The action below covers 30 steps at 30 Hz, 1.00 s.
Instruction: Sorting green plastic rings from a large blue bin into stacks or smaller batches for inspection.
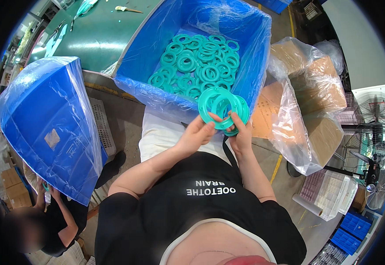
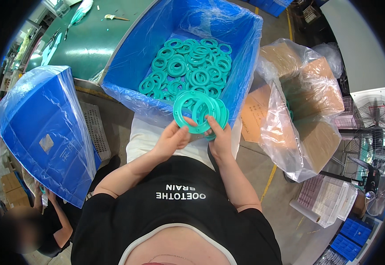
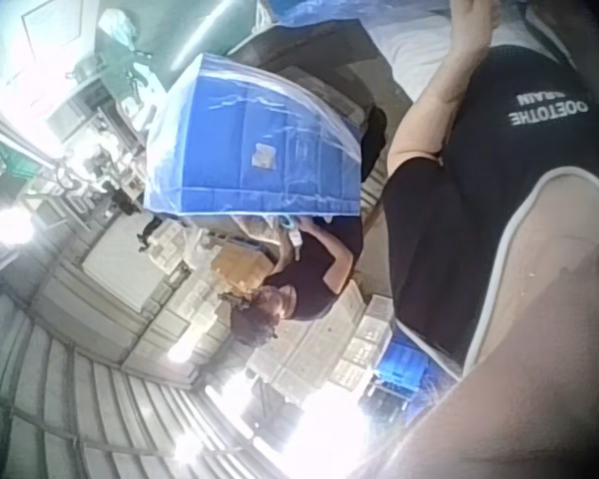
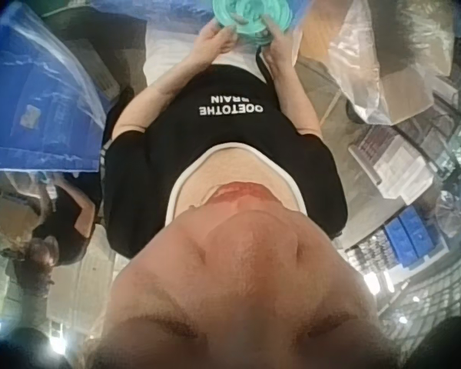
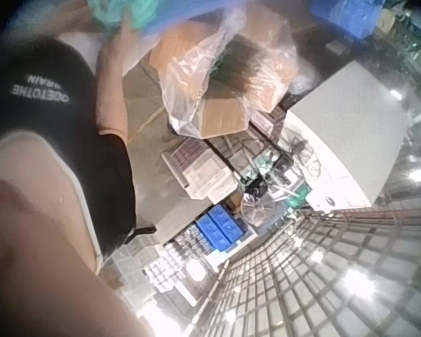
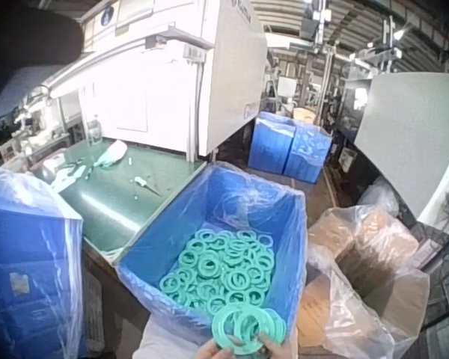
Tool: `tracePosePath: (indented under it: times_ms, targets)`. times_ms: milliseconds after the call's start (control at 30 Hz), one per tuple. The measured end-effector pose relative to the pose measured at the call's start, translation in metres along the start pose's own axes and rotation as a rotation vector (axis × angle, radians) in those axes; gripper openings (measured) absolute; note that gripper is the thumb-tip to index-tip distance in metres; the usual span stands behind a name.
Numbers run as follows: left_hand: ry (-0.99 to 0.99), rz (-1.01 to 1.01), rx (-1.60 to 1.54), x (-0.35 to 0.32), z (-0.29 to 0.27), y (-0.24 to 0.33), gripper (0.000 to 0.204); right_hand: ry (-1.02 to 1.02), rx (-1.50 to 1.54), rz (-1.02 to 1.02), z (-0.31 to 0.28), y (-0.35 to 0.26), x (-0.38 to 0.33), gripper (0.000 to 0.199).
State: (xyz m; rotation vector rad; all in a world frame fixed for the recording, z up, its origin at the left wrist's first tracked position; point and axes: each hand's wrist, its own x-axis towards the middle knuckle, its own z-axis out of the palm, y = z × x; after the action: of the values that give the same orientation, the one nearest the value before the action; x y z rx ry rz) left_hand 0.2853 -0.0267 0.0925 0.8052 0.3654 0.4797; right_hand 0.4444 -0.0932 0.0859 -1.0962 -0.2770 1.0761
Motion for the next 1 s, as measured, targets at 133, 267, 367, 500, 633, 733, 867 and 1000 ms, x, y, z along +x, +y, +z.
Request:
tracePosePath:
  times_ms: [133,267,367,500,633,733,867,1000]
  targets:
    - [0.056,-0.019,-0.029,0.007,-0.008,0.009,0.019,-0.155,0.044,0.036,-0.008,0.002,0.001,0.019]
    - [0.155,-0.089,0.004,0.01,-0.008,0.007,0.019,-0.009,-0.21,-0.172,0.005,-0.001,-0.009,0.018]
    - [0.21,-0.23,-0.089,0.012,-0.02,0.001,0.019,-0.038,-0.431,-0.256,-0.001,0.003,-0.008,0.02]
    - [0.179,-0.287,-0.118,0.009,-0.021,0.003,0.018,-0.024,-0.399,-0.234,-0.002,0.002,-0.005,0.021]
    - [0.167,-0.238,0.026,0.01,-0.013,0.005,0.023,-0.026,-0.359,-0.197,-0.009,-0.005,0.0,0.02]
    - [0.153,-0.1,0.098,0.008,0.003,0.012,0.026,-0.011,-0.316,-0.171,-0.016,-0.015,0.004,0.022]
    - [0.08,-0.01,0.066,0.012,0.008,0.021,0.025,0.105,-0.115,-0.172,-0.026,-0.054,0.015,0.028]
    - [0.057,-0.163,-0.077,0.013,-0.014,0.014,0.02,0.085,0.536,-0.249,-0.066,-0.123,0.034,0.025]
